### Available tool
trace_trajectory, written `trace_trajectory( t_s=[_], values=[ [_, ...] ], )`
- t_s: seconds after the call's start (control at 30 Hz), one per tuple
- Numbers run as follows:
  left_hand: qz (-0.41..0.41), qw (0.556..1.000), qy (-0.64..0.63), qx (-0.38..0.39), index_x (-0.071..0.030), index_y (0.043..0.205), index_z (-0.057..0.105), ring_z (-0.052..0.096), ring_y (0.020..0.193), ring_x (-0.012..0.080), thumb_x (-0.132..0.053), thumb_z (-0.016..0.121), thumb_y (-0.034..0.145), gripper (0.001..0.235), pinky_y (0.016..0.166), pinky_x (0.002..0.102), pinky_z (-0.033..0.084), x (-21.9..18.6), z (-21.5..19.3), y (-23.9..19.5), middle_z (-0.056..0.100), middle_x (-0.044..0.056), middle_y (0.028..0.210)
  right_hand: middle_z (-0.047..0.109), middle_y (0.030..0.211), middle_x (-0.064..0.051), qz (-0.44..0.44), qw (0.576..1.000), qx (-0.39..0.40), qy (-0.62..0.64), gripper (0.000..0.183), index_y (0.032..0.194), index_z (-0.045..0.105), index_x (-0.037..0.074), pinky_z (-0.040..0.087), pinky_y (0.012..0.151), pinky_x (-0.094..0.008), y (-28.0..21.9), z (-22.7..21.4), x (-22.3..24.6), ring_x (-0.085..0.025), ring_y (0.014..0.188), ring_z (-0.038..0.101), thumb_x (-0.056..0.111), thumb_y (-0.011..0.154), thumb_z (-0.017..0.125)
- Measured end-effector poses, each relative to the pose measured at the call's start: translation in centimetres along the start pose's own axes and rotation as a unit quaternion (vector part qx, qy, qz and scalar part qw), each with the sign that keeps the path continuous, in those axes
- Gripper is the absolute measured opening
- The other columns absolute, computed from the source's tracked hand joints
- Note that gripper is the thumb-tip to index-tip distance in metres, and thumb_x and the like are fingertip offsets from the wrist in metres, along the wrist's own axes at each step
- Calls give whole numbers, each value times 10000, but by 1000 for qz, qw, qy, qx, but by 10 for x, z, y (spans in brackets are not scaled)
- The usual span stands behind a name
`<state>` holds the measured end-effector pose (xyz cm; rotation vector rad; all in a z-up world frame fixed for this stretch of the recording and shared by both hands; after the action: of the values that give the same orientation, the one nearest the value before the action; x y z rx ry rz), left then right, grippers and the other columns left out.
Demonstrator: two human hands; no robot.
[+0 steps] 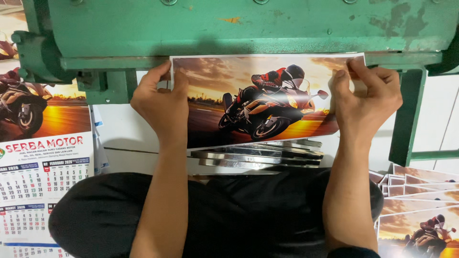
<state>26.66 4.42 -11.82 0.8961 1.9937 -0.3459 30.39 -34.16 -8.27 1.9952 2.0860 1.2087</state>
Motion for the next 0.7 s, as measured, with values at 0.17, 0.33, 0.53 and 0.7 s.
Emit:
trace_trajectory(
  t_s=[0.17,0.33,0.53,0.7],
  values=[
    [59,998,16,-8,-92,959,775,393,482,107,-112,731,782,184,454,255,377,-11,0,-1,632,-12,715,715,842,-78,-33,999,18,-16,234,1065,822,7,508,745,-382,1,6,1,-230,870,587,82,849,772],
    [84,996,21,4,-57,985,724,591,645,129,-76,693,804,185,493,267,444,-22,0,-2,673,33,769,601,917,-129,-15,1000,13,6,283,1081,809,-11,521,719,-372,1,9,-5,-258,803,632,84,818,770],
    [50,998,23,14,-105,974,631,594,706,131,-191,794,754,287,551,302,425,-12,5,2,619,9,778,547,966,-159,-44,999,16,0,339,1100,787,-36,537,738,-411,0,14,-1,-299,809,643,140,819,854],
    [15,1000,1,20,-116,931,532,562,668,140,-231,777,766,316,587,325,434,-12,7,4,552,-6,716,497,959,-143,-63,998,1,-7,366,1098,781,-38,538,739,-437,-3,16,4,-307,816,620,270,905,814]
  ],
)
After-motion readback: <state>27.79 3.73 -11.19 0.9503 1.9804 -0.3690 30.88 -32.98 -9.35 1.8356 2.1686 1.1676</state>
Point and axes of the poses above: each hand's wrist, its own y-axis towards the middle knuckle, its own z-axis out of the palm, x = y × z, the point moved 9 cm from there along y, towards the middle knuckle
